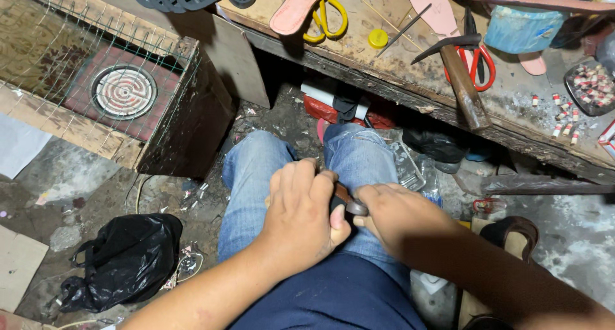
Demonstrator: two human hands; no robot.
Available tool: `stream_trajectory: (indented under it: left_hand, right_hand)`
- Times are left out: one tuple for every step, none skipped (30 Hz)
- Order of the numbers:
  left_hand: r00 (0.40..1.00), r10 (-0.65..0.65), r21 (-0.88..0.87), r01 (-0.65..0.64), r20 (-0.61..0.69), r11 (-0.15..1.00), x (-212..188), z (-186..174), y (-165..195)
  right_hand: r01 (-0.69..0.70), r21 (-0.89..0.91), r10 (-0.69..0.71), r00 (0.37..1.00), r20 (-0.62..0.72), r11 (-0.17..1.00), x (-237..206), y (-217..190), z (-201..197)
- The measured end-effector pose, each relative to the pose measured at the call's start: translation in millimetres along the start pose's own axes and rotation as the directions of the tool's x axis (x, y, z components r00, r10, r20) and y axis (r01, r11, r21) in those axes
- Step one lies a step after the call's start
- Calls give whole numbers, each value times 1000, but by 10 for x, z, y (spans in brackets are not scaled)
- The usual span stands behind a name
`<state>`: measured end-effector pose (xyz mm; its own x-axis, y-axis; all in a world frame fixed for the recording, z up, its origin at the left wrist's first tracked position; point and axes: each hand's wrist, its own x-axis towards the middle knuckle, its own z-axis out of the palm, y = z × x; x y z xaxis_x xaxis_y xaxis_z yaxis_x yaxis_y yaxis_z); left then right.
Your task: The person assembles a sandal by attaching a black strap to a pink insole and wooden sole. They use pliers to pull the strap through the sole, a hammer to tap it into place, and scissors to trim excess material. The person repeats this process for a second sandal.
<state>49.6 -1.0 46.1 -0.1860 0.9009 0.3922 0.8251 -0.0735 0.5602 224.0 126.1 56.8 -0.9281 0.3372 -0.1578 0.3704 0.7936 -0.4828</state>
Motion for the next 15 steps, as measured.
stream_trajectory:
  left_hand:
    - [1000, 10, -5, -10, 10, 1000, 3, -1, 0]
    - [1000, 21, -11, -21, 19, 1000, 7, -1, 0]
    - [999, 38, -31, -37, 30, 999, 11, -6, -2]
    - [998, 52, -52, -49, 42, 997, 12, -13, -5]
    - [996, 64, -71, -60, 56, 996, 10, -31, -10]
    - [998, 35, -92, -30, 51, 995, 3, -53, -13]
    - [999, 11, -110, -7, 40, 994, 12, -66, -20]
    - [1000, -10, -125, 13, 30, 992, 22, -88, -37]
    - [1000, 9, -137, -5, 28, 991, 35, -132, -74]
    - [999, 7, -166, -2, 34, 986, -2, -186, -66]
    - [1000, -2, -177, 3, 6, 984, -15, -213, -67]
    - [1000, -3, -156, 2, -6, 988, 51, -254, -159]
    - [1000, 2, -157, -1, 8, 988, 115, -288, -233]
    - [998, -21, -187, 31, 51, 982, 97, -310, -226]
    - [995, -53, -215, 70, 83, 974, 36, -340, -193]
  right_hand:
    - [-44, -41, 46, 998, 52, 998, -30, 7, 8]
    - [-86, -85, 95, 990, 102, 993, -60, 9, 25]
    - [-144, -130, 157, 982, 101, 981, -89, -6, 53]
    - [-199, -173, 218, 971, 101, 965, -133, -50, 98]
    - [-252, -213, 277, 956, 99, 944, -169, -106, 146]
    - [-218, -180, 240, 964, 115, 959, -200, -182, 207]
    - [-182, -151, 201, 972, 123, 972, -203, -253, 272]
    - [-144, -121, 159, 979, 125, 982, -191, -321, 336]
    - [-120, -86, 130, 984, 120, 989, -159, -364, 394]
    - [-102, -49, 108, 984, 138, 994, -143, -386, 425]
    - [-52, -31, 56, 987, 152, 998, -126, -361, 430]
    - [-69, -53, 75, 991, 107, 996, -30, -281, 430]
    - [-119, -57, 123, 990, 66, 991, 63, -162, 385]
    - [-192, -47, 195, 979, 66, 980, 48, -91, 356]
    - [-247, 188, 228, 967, 115, 951, -17, -38, 318]
